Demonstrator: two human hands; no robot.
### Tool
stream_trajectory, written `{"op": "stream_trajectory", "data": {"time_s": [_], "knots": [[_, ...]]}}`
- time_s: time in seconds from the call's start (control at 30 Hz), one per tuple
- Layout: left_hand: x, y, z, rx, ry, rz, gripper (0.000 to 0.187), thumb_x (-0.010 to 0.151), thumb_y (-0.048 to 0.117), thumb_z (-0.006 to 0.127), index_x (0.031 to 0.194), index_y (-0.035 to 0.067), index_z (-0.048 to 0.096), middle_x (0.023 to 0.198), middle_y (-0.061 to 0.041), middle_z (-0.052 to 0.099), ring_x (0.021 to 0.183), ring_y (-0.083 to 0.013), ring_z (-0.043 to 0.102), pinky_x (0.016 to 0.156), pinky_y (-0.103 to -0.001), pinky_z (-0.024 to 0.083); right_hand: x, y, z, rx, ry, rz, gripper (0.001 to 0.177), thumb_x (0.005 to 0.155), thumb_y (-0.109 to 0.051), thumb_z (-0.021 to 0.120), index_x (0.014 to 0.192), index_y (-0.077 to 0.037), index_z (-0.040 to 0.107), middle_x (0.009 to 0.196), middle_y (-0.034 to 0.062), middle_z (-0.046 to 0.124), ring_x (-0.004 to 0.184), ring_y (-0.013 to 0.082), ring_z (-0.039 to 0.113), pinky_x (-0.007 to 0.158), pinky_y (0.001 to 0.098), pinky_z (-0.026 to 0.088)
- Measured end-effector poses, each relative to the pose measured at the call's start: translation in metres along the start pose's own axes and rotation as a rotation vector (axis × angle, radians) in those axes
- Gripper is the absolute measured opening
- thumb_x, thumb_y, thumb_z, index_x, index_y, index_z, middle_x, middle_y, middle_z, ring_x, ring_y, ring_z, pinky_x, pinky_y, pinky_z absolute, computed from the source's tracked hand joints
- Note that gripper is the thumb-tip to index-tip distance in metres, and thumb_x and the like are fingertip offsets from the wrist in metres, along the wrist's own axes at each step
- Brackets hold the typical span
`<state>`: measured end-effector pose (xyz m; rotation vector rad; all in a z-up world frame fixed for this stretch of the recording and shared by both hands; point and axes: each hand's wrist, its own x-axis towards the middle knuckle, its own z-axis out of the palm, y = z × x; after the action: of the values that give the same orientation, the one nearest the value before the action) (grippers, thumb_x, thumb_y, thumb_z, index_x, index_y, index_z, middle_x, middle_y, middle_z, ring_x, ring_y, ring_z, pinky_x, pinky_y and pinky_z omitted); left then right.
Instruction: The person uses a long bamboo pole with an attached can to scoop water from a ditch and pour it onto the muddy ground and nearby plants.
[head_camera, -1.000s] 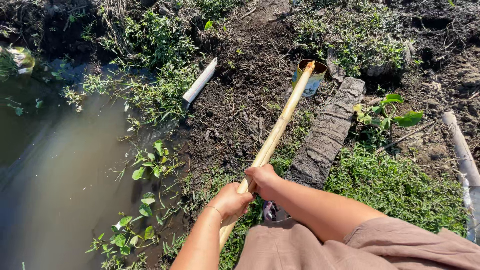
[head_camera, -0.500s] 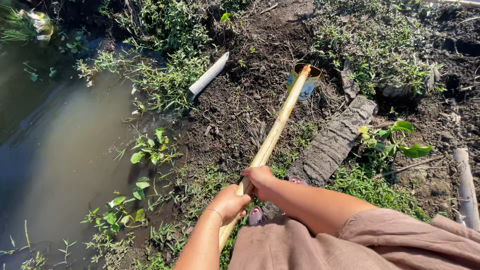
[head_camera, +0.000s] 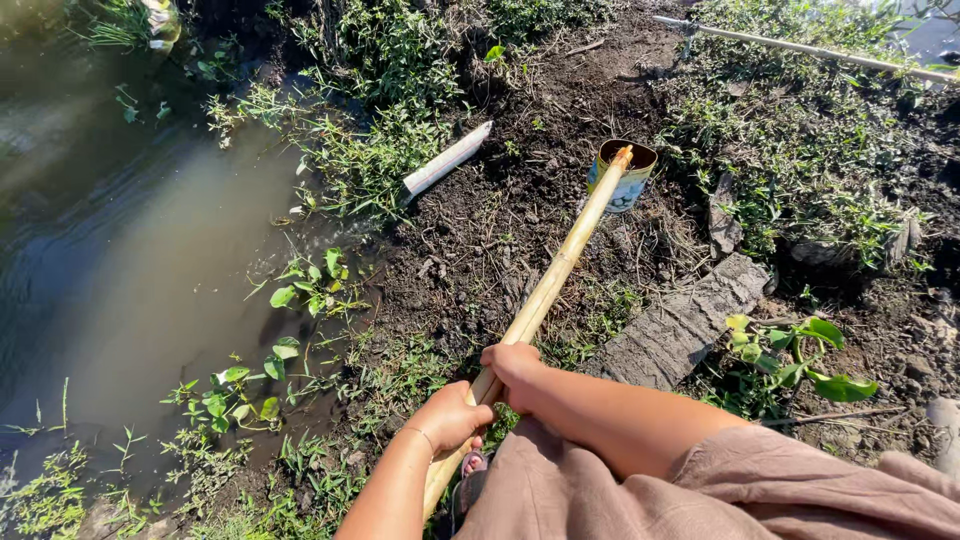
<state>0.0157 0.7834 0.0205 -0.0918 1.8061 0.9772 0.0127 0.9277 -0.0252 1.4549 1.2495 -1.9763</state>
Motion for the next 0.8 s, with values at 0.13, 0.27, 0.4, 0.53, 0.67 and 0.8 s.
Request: {"op": "stream_trajectory", "data": {"time_s": [0.13, 0.27, 0.4, 0.53, 0.67, 0.8], "knots": [[-0.014, -0.004, -0.008, 0.009, 0.012, -0.031, 0.021, 0.085, 0.006, 0.067, 0.103, 0.001, 0.058, 0.078, -0.006, 0.063, 0.055, -0.0134, 0.059, 0.051, -0.031, 0.053, -0.012, 0.006, 0.016, 0.001, 0.031, 0.043, 0.058, 0.084, -0.01, 0.072, 0.128, -0.003, 0.036, 0.111, 0.0234, 0.061, 0.096, 0.0375, 0.07, 0.082, 0.0571, 0.06], [-0.023, -0.018, -0.021, 0.09, 0.031, -0.038, 0.024, 0.084, 0.005, 0.069, 0.102, -0.002, 0.056, 0.072, -0.008, 0.064, 0.052, -0.0157, 0.06, 0.048, -0.033, 0.05, -0.012, 0.025, 0.037, 0.006, 0.043, 0.055, 0.059, 0.084, -0.012, 0.073, 0.129, -0.001, 0.035, 0.11, 0.024, 0.062, 0.091, 0.0374, 0.07, 0.08, 0.0566, 0.06], [-0.034, -0.039, -0.04, 0.147, -0.017, -0.047, 0.023, 0.084, 0.006, 0.069, 0.104, -0.001, 0.06, 0.07, -0.006, 0.064, 0.052, -0.0148, 0.061, 0.047, -0.031, 0.051, 0.0, 0.051, 0.052, 0.061, 0.029, 0.064, 0.045, 0.085, -0.011, 0.073, 0.12, 0.001, 0.048, 0.105, 0.0206, 0.064, 0.088, 0.0346, 0.07, 0.077, 0.0534, 0.063], [-0.036, -0.064, -0.057, 0.138, -0.074, -0.064, 0.02, 0.085, 0.007, 0.068, 0.101, -0.002, 0.062, 0.07, -0.006, 0.064, 0.051, -0.0135, 0.06, 0.046, -0.031, 0.05, 0.008, 0.086, 0.07, 0.111, -0.062, 0.044, 0.028, 0.087, -0.011, 0.07, 0.108, 0.005, 0.06, 0.099, 0.0175, 0.065, 0.084, 0.0329, 0.069, 0.07, 0.0505, 0.062], [-0.041, -0.087, -0.072, 0.066, -0.099, -0.062, 0.017, 0.086, 0.007, 0.068, 0.101, 0.001, 0.061, 0.073, -0.006, 0.064, 0.054, -0.0135, 0.061, 0.048, -0.03, 0.051, -0.003, 0.099, 0.086, 0.122, -0.037, 0.025, 0.029, 0.087, -0.011, 0.07, 0.108, 0.005, 0.061, 0.097, 0.0173, 0.066, 0.082, 0.0319, 0.07, 0.069, 0.0488, 0.062], [-0.046, -0.097, -0.084, 0.074, -0.126, -0.031, 0.017, 0.085, 0.009, 0.068, 0.101, 0.003, 0.063, 0.073, -0.005, 0.063, 0.054, -0.0132, 0.06, 0.049, -0.032, 0.051, -0.016, 0.102, 0.099, 0.137, 0.029, 0.043, 0.028, 0.087, -0.01, 0.07, 0.108, 0.004, 0.058, 0.097, 0.017, 0.064, 0.083, 0.032, 0.068, 0.07, 0.0501, 0.062]]}}
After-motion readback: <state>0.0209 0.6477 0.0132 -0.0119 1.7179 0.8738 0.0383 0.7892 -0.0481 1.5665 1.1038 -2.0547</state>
